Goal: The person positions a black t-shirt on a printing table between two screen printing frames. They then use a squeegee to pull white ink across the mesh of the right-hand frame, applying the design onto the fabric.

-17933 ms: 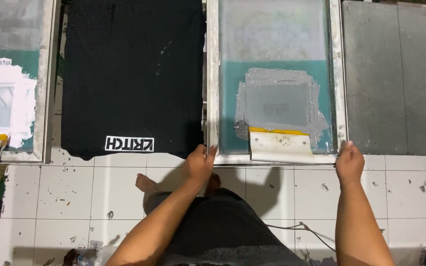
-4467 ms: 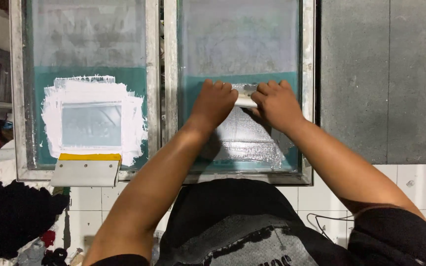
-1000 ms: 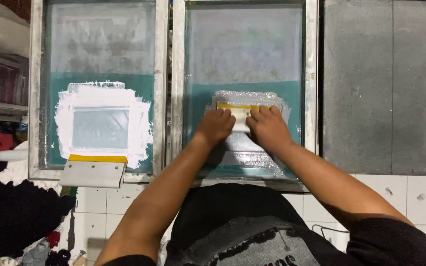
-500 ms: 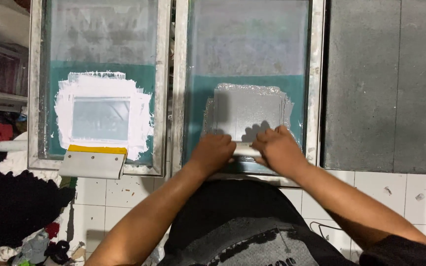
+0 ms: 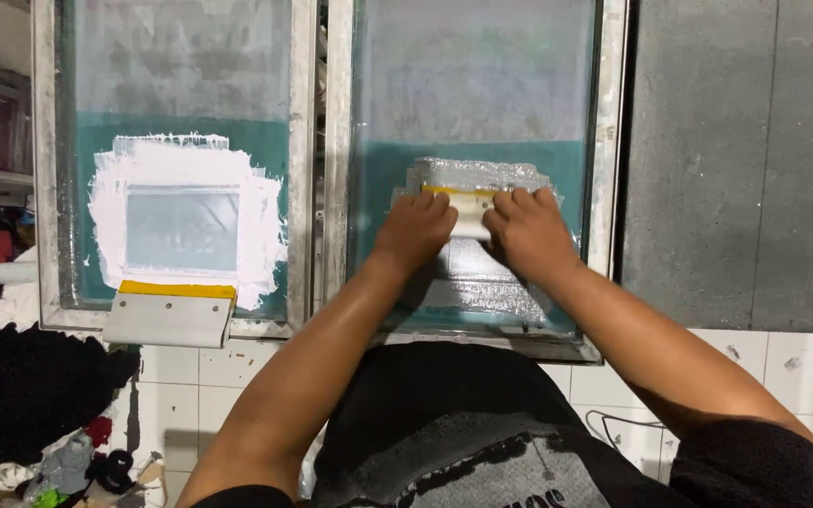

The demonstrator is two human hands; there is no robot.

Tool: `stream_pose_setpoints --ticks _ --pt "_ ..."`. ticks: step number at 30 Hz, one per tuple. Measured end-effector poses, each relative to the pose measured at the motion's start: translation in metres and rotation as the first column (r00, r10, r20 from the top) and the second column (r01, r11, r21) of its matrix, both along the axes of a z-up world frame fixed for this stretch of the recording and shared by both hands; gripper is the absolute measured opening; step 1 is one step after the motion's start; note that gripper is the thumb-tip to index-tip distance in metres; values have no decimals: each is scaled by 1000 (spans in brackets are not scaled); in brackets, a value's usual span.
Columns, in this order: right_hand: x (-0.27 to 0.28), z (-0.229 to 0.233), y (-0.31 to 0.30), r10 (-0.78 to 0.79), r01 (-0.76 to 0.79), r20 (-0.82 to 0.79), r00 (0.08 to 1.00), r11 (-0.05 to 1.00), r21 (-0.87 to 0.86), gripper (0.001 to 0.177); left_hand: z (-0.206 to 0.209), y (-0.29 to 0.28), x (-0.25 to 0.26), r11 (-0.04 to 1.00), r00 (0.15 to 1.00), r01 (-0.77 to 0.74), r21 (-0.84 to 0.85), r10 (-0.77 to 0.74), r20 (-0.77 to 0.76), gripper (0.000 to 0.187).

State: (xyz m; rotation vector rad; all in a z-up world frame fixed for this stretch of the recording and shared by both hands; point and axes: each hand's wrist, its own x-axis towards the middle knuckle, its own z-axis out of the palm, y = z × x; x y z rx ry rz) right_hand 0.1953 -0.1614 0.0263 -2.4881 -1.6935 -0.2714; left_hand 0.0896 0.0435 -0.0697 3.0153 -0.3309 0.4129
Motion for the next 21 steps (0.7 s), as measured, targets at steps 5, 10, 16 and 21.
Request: stream_pose_setpoints --ticks 5,10,16,21 --pt "-49 21 -21 32 -52 -169 985 992 -113 20 39 -22 -61 996 997 51 -76 -55 -51 15" --pt "-86 26 -40 105 -122 -195 975 990 -75 23 59 -40 -105 991 996 83 -104 -87 -26 9" --pt "-74 54 -37 95 -173 -337 937 963 -208 26 86 -36 -103 994 996 70 -83 -74 -44 12" --pt "-35 69 -14 -79 -157 -570 818 922 -353 24 126 -8 -56 976 856 11 -218 -122 -503 31"
